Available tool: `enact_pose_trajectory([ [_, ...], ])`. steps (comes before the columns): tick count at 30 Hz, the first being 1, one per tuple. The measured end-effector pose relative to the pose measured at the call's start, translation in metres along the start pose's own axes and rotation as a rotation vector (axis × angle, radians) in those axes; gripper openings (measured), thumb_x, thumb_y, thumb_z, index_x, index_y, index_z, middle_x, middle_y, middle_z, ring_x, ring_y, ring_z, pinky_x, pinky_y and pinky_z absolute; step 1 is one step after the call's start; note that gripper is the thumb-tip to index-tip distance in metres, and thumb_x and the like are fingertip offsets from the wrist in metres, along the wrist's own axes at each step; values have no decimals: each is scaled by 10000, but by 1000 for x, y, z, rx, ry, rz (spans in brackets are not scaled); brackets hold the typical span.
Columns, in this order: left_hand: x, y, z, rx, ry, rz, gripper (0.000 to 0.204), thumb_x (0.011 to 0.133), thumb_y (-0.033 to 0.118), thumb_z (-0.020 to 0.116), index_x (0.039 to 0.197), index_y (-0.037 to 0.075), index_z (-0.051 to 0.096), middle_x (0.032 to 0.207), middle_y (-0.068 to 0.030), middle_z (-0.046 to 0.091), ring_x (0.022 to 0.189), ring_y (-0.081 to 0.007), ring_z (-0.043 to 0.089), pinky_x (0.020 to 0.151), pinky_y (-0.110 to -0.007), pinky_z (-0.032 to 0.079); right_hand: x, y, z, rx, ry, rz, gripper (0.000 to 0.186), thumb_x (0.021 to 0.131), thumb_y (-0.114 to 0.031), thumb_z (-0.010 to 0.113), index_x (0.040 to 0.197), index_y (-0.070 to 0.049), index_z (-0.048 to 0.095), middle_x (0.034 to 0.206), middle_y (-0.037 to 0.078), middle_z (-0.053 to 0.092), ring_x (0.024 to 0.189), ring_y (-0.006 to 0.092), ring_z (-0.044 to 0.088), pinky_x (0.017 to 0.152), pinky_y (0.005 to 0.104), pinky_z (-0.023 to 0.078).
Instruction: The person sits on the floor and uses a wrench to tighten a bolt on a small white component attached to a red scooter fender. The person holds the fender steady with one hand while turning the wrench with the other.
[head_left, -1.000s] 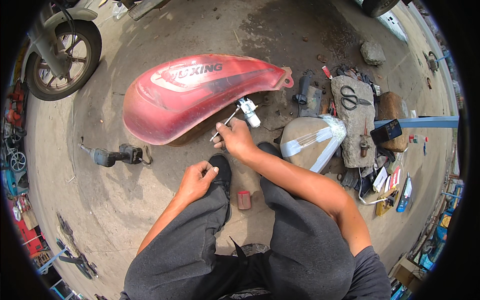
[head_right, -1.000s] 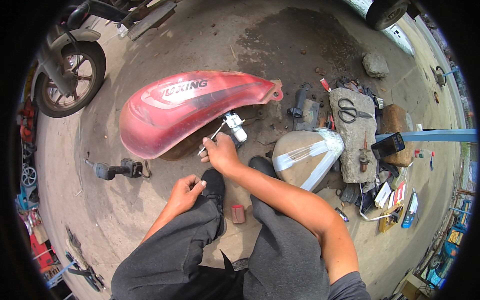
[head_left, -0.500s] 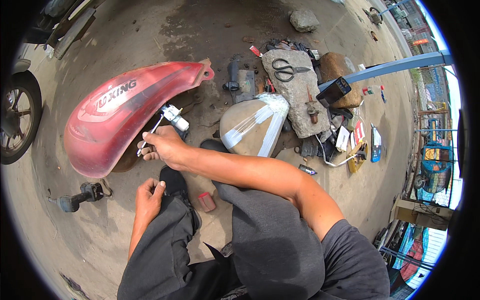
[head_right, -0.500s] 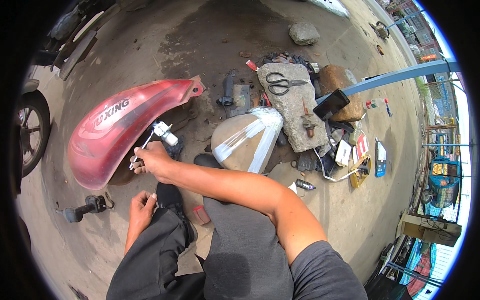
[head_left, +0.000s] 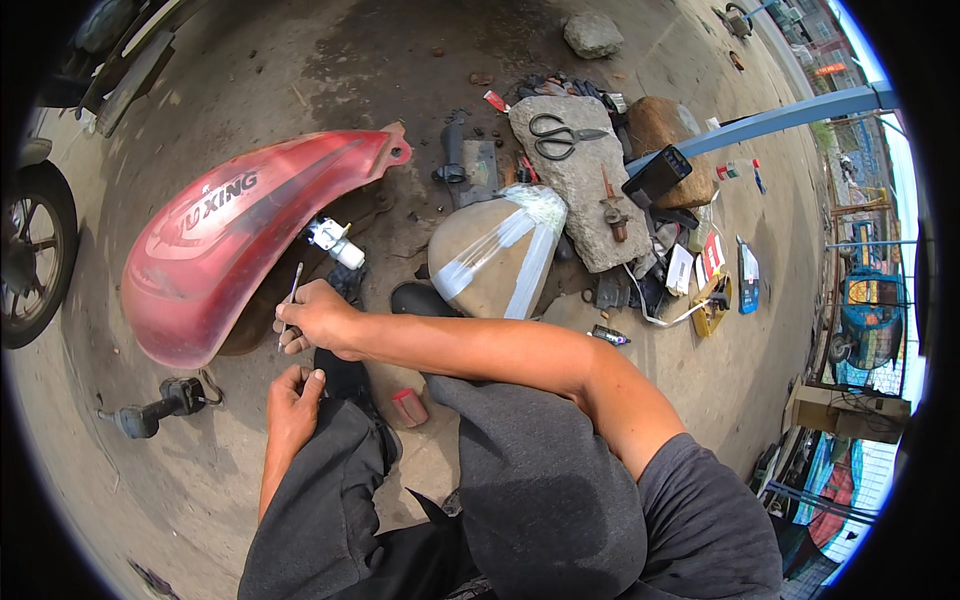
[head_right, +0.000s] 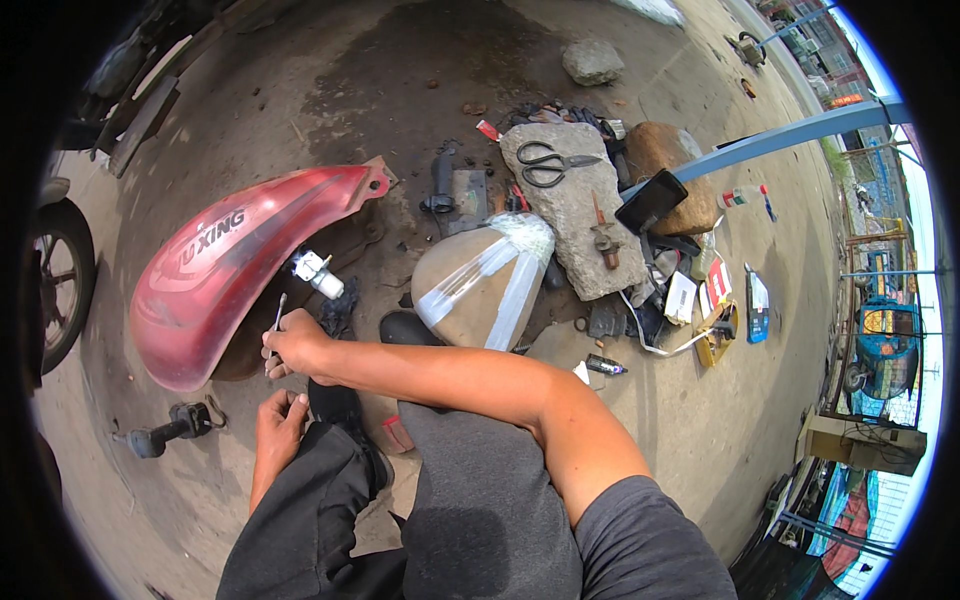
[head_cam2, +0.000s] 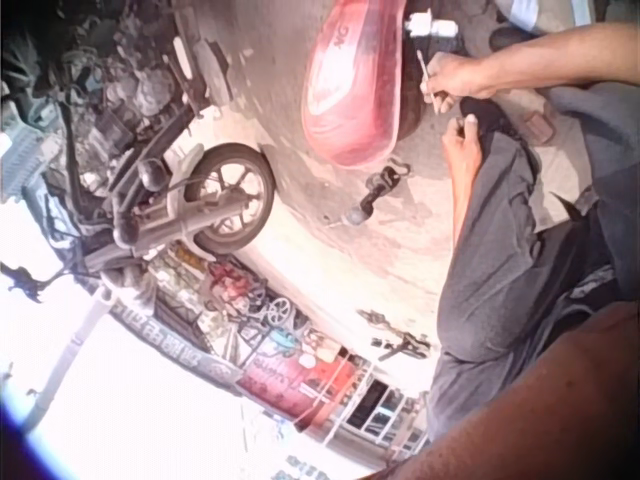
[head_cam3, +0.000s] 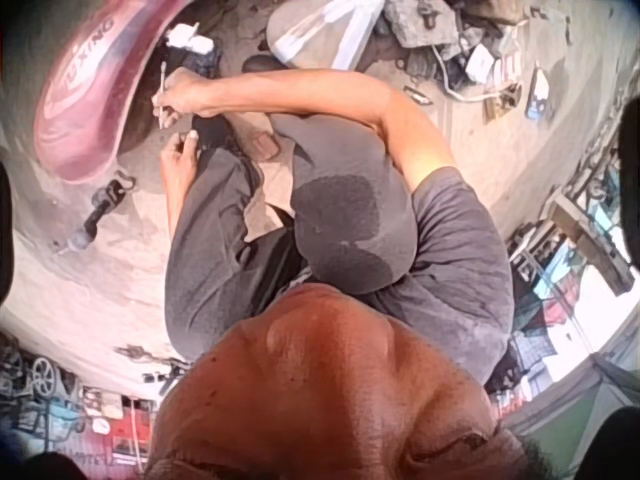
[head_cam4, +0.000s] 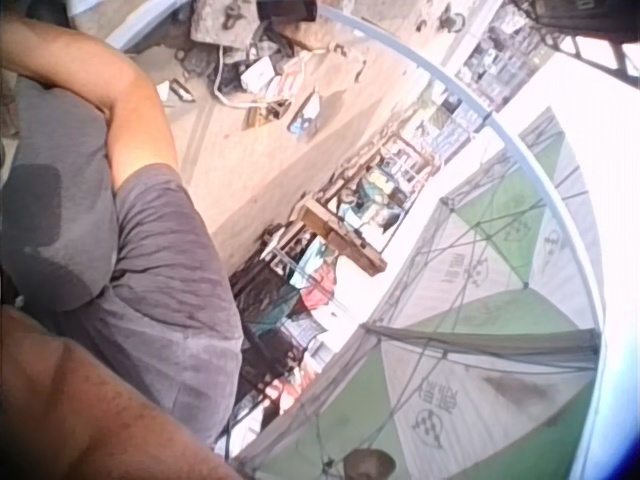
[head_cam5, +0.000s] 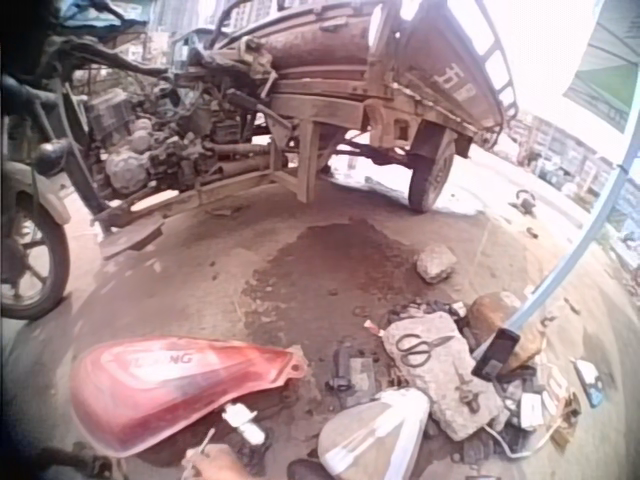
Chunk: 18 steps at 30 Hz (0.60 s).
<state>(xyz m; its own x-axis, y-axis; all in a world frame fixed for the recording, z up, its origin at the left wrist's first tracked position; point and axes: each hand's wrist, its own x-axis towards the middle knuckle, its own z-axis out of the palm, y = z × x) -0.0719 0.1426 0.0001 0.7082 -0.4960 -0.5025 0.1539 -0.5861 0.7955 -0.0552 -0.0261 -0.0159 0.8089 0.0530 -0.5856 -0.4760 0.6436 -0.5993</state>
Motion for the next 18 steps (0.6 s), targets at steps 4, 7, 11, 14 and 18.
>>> enact_pose_trajectory([
  [4,0,-5,0,28,5,-6,293,924,188,626,715,0,544,593,3,498,543,-76,419,489,-272,325,-6,2,-6,-57,-33,43,216,969,-135,524,979,74,578,857,144,636,652,199,637,536,294,562],
  [7,1,-7,-1,53,-3,12,291,931,192,621,714,14,542,586,19,492,519,-64,409,468,-257,303,-6,3,-10,-76,-21,39,220,969,-141,532,990,72,585,840,143,647,648,196,640,530,290,556],
  [11,-1,4,-1,69,-4,-49,293,901,188,644,729,-31,551,612,-30,513,607,-109,439,547,-318,373,-5,6,-15,-106,22,29,220,966,-146,544,977,70,585,822,133,654,622,180,627,516,281,543],
  [14,-1,3,-1,49,-12,-53,285,907,185,640,735,-27,555,618,-22,515,611,-105,436,549,-311,369,-4,7,-16,-129,14,18,221,963,-151,551,958,68,582,822,133,656,588,166,604,499,280,527],
  [18,-2,8,0,15,-13,-82,277,915,179,634,738,-20,559,622,-10,514,608,-94,435,545,-300,365,-5,6,-17,-175,24,9,214,954,-149,545,932,61,583,830,133,657,610,150,595,528,283,511],
])
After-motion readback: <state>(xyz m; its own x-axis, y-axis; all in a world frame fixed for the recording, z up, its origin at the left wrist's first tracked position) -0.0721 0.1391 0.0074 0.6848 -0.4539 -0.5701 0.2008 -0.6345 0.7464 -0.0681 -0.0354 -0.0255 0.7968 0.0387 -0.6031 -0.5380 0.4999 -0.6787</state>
